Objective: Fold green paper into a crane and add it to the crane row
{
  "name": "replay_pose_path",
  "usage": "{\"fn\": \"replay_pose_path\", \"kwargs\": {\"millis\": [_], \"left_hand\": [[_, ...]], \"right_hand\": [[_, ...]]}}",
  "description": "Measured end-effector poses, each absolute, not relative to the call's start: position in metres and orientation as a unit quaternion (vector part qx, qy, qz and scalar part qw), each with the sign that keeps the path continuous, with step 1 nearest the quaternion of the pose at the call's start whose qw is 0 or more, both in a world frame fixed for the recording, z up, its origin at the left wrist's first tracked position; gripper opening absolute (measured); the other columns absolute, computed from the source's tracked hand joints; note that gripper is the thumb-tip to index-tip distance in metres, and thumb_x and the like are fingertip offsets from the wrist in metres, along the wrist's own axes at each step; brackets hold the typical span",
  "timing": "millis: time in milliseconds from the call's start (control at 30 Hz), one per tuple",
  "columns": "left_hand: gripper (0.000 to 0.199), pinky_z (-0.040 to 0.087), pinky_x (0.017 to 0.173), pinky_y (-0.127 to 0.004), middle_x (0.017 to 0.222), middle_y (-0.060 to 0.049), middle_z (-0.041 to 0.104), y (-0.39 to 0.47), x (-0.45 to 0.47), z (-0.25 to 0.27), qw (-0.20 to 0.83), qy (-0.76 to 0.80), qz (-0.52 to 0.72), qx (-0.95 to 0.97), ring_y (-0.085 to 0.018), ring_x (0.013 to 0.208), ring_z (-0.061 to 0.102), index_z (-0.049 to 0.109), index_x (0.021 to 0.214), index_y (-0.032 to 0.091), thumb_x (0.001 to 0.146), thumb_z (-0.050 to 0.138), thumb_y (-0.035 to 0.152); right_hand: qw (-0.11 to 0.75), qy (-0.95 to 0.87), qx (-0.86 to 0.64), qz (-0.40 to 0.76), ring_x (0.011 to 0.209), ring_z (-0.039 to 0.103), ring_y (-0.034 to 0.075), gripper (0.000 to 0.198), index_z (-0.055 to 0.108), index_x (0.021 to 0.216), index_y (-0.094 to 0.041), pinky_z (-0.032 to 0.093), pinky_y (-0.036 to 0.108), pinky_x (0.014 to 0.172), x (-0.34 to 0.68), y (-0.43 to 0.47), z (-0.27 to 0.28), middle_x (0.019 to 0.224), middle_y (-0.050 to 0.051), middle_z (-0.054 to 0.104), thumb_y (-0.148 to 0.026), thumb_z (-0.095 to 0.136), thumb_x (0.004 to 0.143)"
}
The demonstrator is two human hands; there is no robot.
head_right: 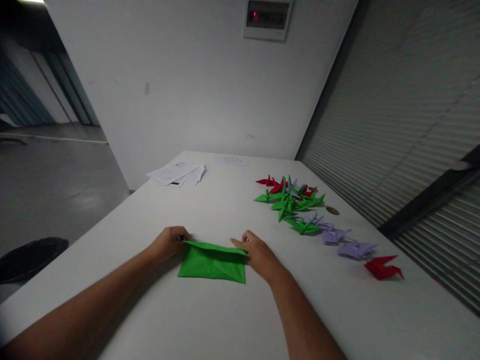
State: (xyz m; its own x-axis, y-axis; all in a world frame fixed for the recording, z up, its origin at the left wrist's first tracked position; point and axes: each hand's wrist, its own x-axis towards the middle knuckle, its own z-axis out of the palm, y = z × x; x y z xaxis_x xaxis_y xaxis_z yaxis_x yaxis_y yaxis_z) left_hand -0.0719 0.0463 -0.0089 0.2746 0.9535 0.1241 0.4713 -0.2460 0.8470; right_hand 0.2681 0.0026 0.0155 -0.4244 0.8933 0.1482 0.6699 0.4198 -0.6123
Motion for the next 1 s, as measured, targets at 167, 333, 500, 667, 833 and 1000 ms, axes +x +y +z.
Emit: {"fn": "replay_pose_path", "kwargs": {"millis": [167, 333, 500, 667, 833, 1000], "left_hand": [[0.017, 0.045, 0.068, -0.033, 0.073, -0.009, 0.072, 0.046, -0.075, 0.000, 0.327, 0.478, 0.317, 0.751, -0.023, 0.071, 0.062, 0.081, 0.070, 0.017, 0.065, 0.066, 0.012], [0.019, 0.048, 0.074, -0.031, 0.082, -0.009, 0.073, 0.045, -0.077, 0.010, 0.317, 0.451, 0.292, 0.782, -0.023, 0.077, 0.064, 0.080, 0.068, 0.021, 0.067, 0.063, 0.014], [0.025, 0.050, 0.084, -0.036, 0.093, -0.012, 0.075, 0.043, -0.077, 0.017, 0.278, 0.432, 0.300, 0.804, -0.026, 0.087, 0.068, 0.082, 0.079, 0.021, 0.074, 0.058, 0.015], [0.026, 0.053, 0.094, -0.040, 0.103, -0.012, 0.078, 0.025, -0.072, 0.044, 0.400, 0.308, 0.292, 0.812, -0.028, 0.098, 0.071, 0.082, 0.084, 0.022, 0.086, 0.056, 0.022], [0.038, 0.051, 0.101, -0.044, 0.111, -0.016, 0.078, 0.008, -0.068, 0.067, 0.538, 0.212, 0.204, 0.790, -0.032, 0.107, 0.071, 0.081, 0.109, 0.020, 0.100, 0.053, 0.044], [0.070, 0.049, 0.108, -0.047, 0.146, -0.017, 0.059, 0.000, -0.068, 0.066, 0.550, 0.158, 0.174, 0.801, -0.037, 0.132, 0.058, 0.063, 0.142, 0.024, 0.081, 0.079, 0.055]], "right_hand": [[0.234, -0.778, -0.527, 0.251, 0.069, 0.052, 0.016, 0.023, 0.072, 0.092, -0.021, 0.041, 0.026, 0.071, 0.261, 0.001, 0.022, 0.080, 0.000, 0.060, -0.043, 0.064, 0.094], [0.219, -0.781, -0.541, 0.221, 0.072, 0.055, 0.018, 0.035, 0.067, 0.089, -0.021, 0.039, 0.028, 0.070, 0.255, 0.001, 0.021, 0.078, 0.000, 0.062, -0.054, 0.058, 0.098], [0.169, -0.864, -0.451, 0.150, 0.101, 0.059, 0.023, 0.021, 0.075, 0.112, -0.025, 0.042, 0.032, 0.091, 0.257, 0.001, 0.016, 0.110, 0.009, 0.069, -0.034, 0.060, 0.100], [0.104, -0.900, -0.416, 0.077, 0.113, 0.057, 0.026, 0.040, 0.071, 0.130, -0.034, 0.041, 0.036, 0.097, 0.259, 0.001, 0.015, 0.125, 0.009, 0.067, -0.016, 0.063, 0.095], [0.068, -0.910, -0.406, 0.046, 0.112, 0.059, 0.027, 0.051, 0.068, 0.135, -0.036, 0.044, 0.037, 0.095, 0.258, 0.000, 0.018, 0.125, 0.011, 0.067, -0.012, 0.068, 0.091], [0.098, -0.897, -0.425, 0.066, 0.110, 0.059, 0.026, 0.042, 0.072, 0.130, -0.032, 0.044, 0.035, 0.095, 0.259, 0.000, 0.013, 0.123, 0.011, 0.069, -0.015, 0.066, 0.092]]}}
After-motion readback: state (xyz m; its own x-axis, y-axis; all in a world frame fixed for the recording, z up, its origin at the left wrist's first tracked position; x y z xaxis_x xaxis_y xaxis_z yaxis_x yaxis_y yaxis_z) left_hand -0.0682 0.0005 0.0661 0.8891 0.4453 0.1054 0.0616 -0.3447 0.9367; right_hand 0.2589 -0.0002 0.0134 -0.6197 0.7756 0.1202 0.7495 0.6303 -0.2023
